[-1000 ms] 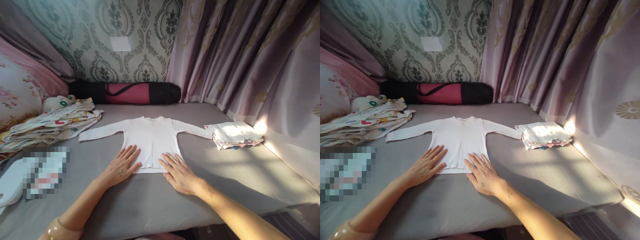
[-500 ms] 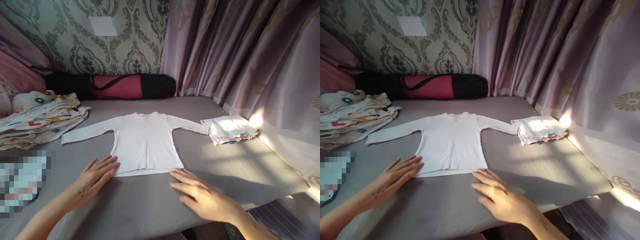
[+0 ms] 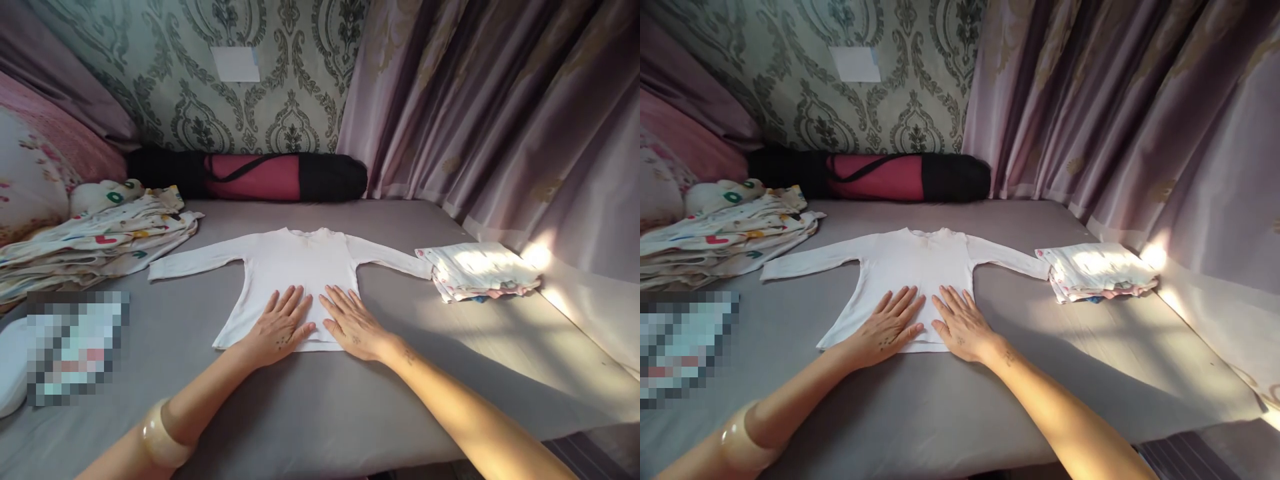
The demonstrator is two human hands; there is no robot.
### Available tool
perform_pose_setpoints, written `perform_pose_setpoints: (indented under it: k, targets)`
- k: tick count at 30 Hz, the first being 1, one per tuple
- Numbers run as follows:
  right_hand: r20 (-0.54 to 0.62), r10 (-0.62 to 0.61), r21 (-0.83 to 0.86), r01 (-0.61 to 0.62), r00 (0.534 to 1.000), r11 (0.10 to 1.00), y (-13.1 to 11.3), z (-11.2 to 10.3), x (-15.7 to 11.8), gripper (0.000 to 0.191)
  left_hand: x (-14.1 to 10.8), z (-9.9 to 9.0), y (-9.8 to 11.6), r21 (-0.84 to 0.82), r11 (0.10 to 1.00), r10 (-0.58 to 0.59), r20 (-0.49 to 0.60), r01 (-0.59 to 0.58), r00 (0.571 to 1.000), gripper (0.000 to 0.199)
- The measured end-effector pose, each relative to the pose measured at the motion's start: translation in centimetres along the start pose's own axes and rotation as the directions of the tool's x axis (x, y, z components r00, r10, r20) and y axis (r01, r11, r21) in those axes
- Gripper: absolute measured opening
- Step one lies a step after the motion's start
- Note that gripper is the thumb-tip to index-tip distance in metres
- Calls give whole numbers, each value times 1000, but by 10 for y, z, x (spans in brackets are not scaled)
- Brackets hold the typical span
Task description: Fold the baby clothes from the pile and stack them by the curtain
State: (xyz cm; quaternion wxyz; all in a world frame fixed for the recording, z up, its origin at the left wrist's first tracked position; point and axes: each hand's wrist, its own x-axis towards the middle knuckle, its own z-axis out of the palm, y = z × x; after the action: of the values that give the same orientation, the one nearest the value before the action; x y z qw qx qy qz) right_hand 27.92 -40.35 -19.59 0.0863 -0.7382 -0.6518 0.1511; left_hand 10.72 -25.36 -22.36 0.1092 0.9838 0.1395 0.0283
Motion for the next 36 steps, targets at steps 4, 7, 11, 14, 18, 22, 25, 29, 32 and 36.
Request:
perform_pose_setpoints:
  k: [4, 7, 11, 14, 18, 22, 25, 29, 32, 36]
  targets:
    - [33, -21, 56, 19, 999, 998, 3, -13, 1, 59, 8, -25, -12, -96, 994, 53, 71, -46, 996, 64]
    - [-80, 8, 75, -2, 997, 997, 13, -29, 20, 51, 30, -46, -29, -145, 989, -35, -9, 34, 999, 57]
    - [-321, 198, -46, -224, 926, 974, 38, -34, 60, 57, 60, -40, -56, 24, 949, -302, -228, 315, 926, 63]
    - [-255, 276, -97, -309, 927, 946, 56, -22, 79, 66, 68, -19, -69, 79, 908, -397, -157, 412, 904, 68]
    - [-179, 297, -100, -317, 938, 943, 66, -9, 83, 71, 66, -6, -73, 138, 898, -401, -127, 417, 907, 71]
    - [-105, 317, -84, -326, 943, 942, 67, -16, 83, 72, 65, -8, -71, 163, 887, -418, -110, 431, 902, 72]
    - [-43, 286, 15, -285, 957, 958, 79, -31, 88, 67, 66, -10, -70, 178, 881, -427, -105, 439, 898, 72]
    - [-215, 360, 292, -292, 908, 911, 114, -61, 92, 46, 66, -12, -66, 198, 876, -430, -95, 440, 898, 67]
    - [-377, 590, 358, -476, 714, 803, 145, -85, 77, 41, 67, -19, -62, 219, 879, -426, -34, 423, 904, 60]
    - [-375, 799, 363, -718, 470, 593, 178, -101, 35, 41, 71, -36, -60, 301, 889, -377, 50, 346, 925, 56]
